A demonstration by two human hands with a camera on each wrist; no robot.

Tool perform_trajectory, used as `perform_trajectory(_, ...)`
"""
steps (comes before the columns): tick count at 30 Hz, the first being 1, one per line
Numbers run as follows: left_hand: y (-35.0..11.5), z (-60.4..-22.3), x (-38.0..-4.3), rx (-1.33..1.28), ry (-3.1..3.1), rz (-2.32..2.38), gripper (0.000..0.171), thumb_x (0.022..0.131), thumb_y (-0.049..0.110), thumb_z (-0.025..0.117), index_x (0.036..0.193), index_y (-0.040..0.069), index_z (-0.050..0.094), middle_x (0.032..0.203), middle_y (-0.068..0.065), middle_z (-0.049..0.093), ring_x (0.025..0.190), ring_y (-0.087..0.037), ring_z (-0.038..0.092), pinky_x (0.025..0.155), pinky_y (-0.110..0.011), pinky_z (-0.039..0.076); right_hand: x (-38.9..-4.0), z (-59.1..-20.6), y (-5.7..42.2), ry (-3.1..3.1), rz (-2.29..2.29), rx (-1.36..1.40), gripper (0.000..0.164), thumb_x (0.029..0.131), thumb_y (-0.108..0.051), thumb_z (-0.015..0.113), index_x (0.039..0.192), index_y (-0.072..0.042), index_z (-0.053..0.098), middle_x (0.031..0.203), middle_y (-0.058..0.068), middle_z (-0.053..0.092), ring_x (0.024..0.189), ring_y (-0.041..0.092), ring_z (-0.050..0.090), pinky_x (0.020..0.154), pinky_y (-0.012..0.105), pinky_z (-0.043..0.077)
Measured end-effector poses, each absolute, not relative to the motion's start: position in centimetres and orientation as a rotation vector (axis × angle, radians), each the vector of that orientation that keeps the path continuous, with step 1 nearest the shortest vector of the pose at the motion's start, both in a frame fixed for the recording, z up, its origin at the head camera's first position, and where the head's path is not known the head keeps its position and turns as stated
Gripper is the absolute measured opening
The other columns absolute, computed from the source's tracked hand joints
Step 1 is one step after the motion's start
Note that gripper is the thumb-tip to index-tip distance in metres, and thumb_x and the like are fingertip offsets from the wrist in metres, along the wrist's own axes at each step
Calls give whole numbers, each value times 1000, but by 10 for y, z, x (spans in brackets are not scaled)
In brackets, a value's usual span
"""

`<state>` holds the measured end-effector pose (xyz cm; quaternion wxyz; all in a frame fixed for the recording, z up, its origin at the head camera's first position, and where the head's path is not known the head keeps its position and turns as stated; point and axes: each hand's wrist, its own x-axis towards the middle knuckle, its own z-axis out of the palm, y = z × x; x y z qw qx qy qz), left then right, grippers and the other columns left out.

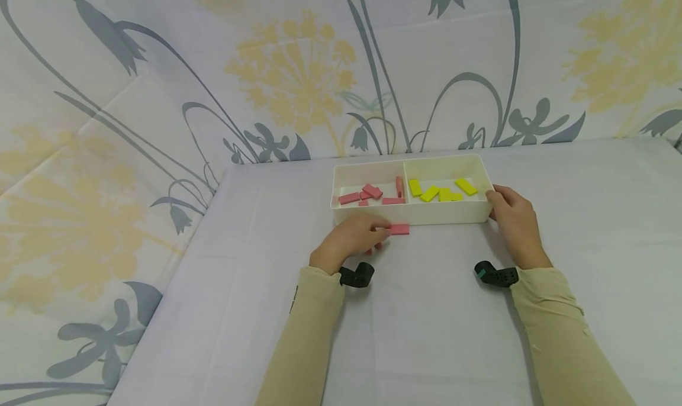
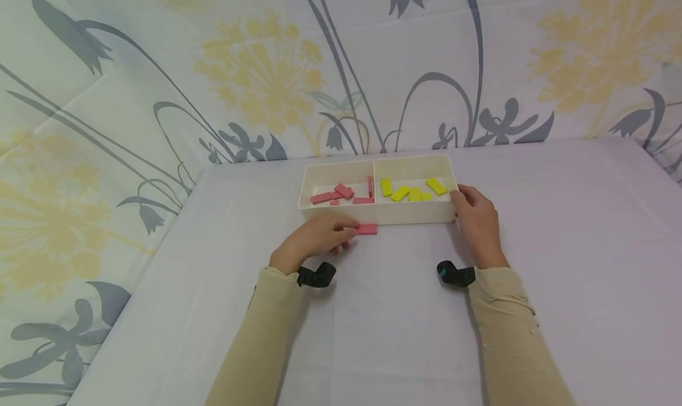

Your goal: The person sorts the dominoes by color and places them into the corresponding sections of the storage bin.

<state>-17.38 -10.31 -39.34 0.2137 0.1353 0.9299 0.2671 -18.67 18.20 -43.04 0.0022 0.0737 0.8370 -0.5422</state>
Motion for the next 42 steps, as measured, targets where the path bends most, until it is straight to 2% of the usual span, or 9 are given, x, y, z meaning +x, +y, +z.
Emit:
perform_trajectory(14, -102, -394, -175, 354, 2590, 729, 30, 89, 30, 53, 115, 17, 61, 73, 2, 61, 61, -14, 56, 62, -26, 43, -187, -431, 184, 2629, -1702, 226, 67, 89, -55, 29, 137, -9, 35, 136, 14, 37, 109, 31, 49, 95, 48, 31)
perform_trajectory(23, -101, -392, -175, 345, 2582, 707, 21, 89, 29, 52, 92, 15, 67, 70, 1, 61, 61, -14, 55, 58, -25, 42, -188, -431, 184, 2640, -1699, 235, 67, 89, -56, 29, 136, -9, 36, 135, 14, 39, 108, 30, 48, 94, 47, 32)
perform_trajectory(27, -101, -393, -174, 346, 2561, 705, 25, 89, 30, 52, 105, 14, 64, 70, 0, 61, 59, -14, 54, 60, -25, 42, -188, -432, 183, 2634, -1698, 234, 68, 88, -56, 29, 137, -9, 35, 135, 15, 39, 108, 31, 48, 95, 48, 31)
perform_trajectory(31, -102, -393, -174, 352, 2565, 690, 35, 89, 33, 53, 121, 19, 57, 72, 1, 61, 61, -14, 55, 64, -27, 42, -188, -431, 183, 2635, -1703, 231, 67, 88, -56, 29, 137, -9, 35, 135, 14, 38, 108, 31, 48, 95, 48, 31)
perform_trajectory(37, -100, -396, -174, 390, 2577, 646, 38, 89, 35, 52, 126, 27, 52, 71, 1, 58, 60, -13, 54, 62, -26, 42, -188, -431, 183, 2636, -1706, 224, 67, 89, -55, 29, 137, -9, 35, 135, 14, 39, 108, 30, 48, 95, 48, 32)
perform_trajectory(42, -96, -397, -173, 408, 2580, 631, 39, 88, 34, 53, 126, 27, 51, 68, 0, 55, 58, -13, 53, 60, -26, 41, -188, -432, 183, 2637, -1702, 224, 67, 89, -55, 29, 137, -9, 35, 135, 14, 39, 107, 30, 48, 94, 48, 32)
